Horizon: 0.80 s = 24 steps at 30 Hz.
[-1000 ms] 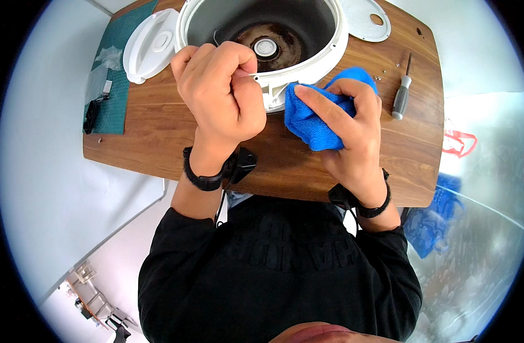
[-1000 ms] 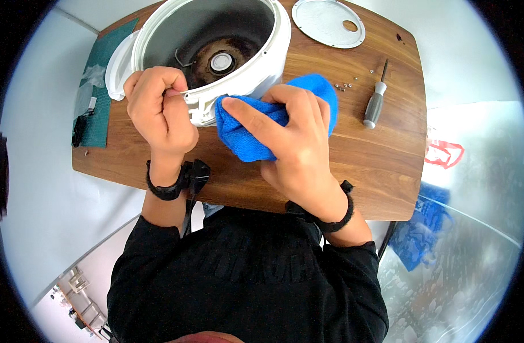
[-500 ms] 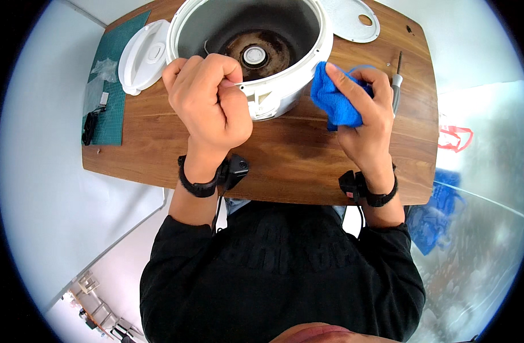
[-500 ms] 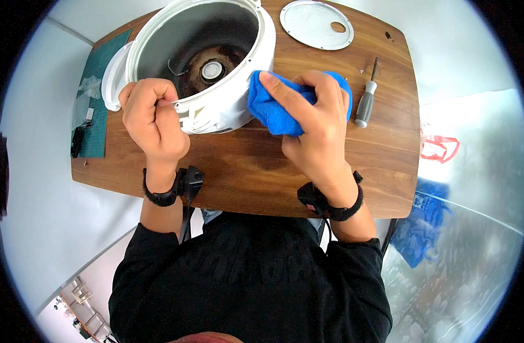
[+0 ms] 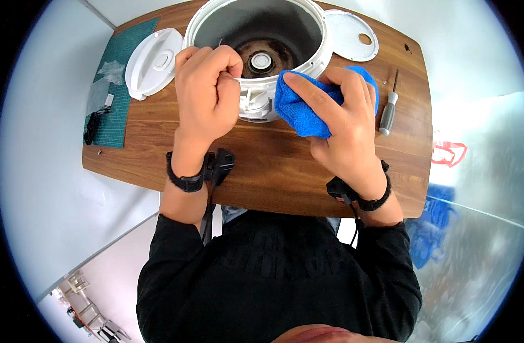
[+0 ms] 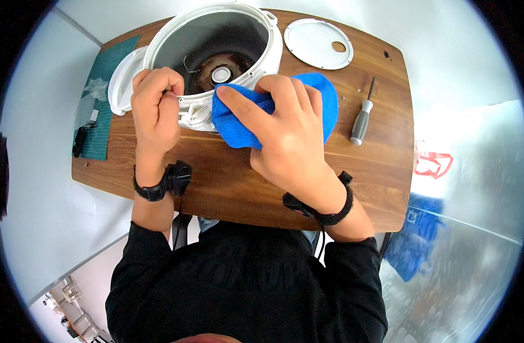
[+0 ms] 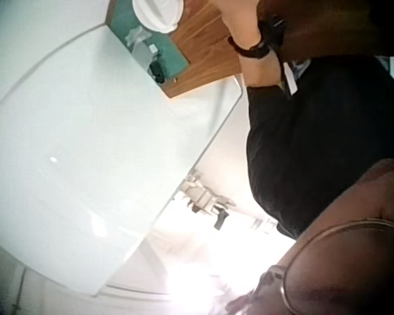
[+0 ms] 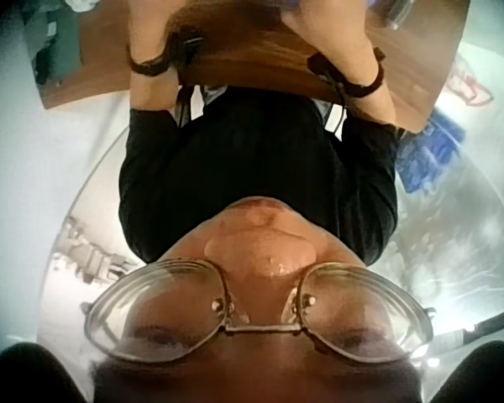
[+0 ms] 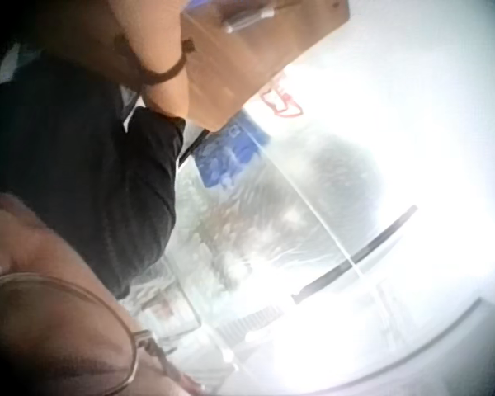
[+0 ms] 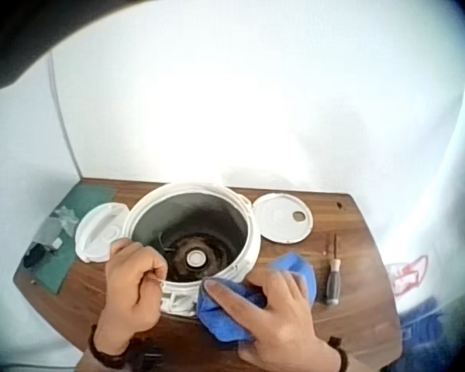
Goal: The person uses a screwdriver to remove screws from the lid of a white rice cooker, then removes the lid and wipes the rim with a blue cloth.
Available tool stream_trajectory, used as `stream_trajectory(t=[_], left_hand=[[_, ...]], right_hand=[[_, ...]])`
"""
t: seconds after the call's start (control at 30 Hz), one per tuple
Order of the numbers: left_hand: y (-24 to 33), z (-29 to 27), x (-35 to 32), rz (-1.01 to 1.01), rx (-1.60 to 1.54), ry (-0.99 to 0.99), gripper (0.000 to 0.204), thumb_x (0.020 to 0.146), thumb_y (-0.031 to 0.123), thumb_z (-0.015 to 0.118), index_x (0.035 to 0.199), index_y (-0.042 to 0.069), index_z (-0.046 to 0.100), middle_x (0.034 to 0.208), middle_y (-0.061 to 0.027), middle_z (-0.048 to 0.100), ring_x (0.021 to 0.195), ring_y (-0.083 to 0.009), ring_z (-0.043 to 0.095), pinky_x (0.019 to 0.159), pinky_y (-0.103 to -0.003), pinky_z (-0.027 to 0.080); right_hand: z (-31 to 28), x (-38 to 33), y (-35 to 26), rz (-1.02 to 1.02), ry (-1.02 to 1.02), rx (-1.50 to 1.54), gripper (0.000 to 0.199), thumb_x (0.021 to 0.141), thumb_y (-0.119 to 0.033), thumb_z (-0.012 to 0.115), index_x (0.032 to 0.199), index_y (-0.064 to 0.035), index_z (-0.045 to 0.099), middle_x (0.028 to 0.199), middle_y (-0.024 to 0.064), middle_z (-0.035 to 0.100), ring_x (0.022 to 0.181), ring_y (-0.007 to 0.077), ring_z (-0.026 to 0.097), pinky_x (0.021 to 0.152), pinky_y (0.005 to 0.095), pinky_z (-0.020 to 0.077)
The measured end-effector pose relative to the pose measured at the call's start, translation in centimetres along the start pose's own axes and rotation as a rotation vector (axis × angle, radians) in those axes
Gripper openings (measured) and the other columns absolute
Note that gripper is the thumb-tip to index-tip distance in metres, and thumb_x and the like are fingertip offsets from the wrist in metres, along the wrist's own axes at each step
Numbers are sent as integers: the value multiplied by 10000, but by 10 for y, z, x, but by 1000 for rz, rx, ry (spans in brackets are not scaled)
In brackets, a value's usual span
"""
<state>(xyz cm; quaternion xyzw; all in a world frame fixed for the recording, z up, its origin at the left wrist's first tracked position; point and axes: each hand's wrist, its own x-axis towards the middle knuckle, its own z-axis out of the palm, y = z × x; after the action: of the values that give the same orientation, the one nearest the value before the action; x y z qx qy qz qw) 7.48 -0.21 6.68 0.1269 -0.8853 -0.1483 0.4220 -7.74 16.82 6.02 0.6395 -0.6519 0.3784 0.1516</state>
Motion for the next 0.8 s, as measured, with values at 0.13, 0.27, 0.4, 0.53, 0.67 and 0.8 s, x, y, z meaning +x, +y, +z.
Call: stream_trajectory(t=[0.13, 0.27, 0.4, 0.53, 0.67, 0.8], left_hand=[[16, -8, 13, -48, 83, -186, 91, 744, 6, 532, 735, 71, 595, 626, -72, 569, 611, -265, 553, 784, -360, 397], [38, -1, 18, -10, 2, -189, 59, 781, 15, 570, 809, 51, 607, 761, -128, 645, 767, -356, 616, 714, -433, 446], [38, 11, 20, -54, -5, -203, 43, 783, 30, 574, 784, 61, 605, 692, -122, 611, 672, -353, 591, 656, -418, 431], [35, 12, 22, -17, 7, -157, 44, 728, 20, 570, 720, 63, 577, 633, -110, 599, 590, -323, 577, 589, -400, 418], [33, 9, 21, -62, -16, -195, 85, 739, -2, 530, 747, 46, 600, 659, -132, 588, 639, -353, 563, 629, -418, 422], [29, 8, 23, -62, -41, -187, 99, 731, -14, 511, 732, 34, 597, 649, -137, 578, 632, -352, 552, 622, -421, 412]], right_hand=[[-6, 0, 7, 37, -13, -16, 689, 552, 13, 722, 1203, -212, 720, 1015, 77, 548, 915, 282, 560, 805, 407, 393], [-5, -1, 13, 47, 28, -58, 670, 566, 13, 724, 1198, -208, 723, 1006, 79, 553, 914, 277, 562, 808, 403, 393], [-1, -4, 1, 6, -19, 5, 638, 584, 9, 699, 1187, -197, 730, 991, 80, 549, 911, 274, 560, 810, 400, 389], [-3, 2, 9, 25, 6, -5, 618, 579, 2, 711, 1160, -208, 735, 989, 67, 550, 929, 269, 563, 826, 409, 383], [0, 0, 19, 52, 71, -82, 617, 581, -3, 724, 1163, -208, 734, 989, 62, 556, 931, 260, 564, 826, 402, 374], [6, -3, 9, 24, 44, -38, 638, 576, -7, 726, 1180, -212, 728, 993, 60, 550, 935, 260, 558, 825, 405, 372]])
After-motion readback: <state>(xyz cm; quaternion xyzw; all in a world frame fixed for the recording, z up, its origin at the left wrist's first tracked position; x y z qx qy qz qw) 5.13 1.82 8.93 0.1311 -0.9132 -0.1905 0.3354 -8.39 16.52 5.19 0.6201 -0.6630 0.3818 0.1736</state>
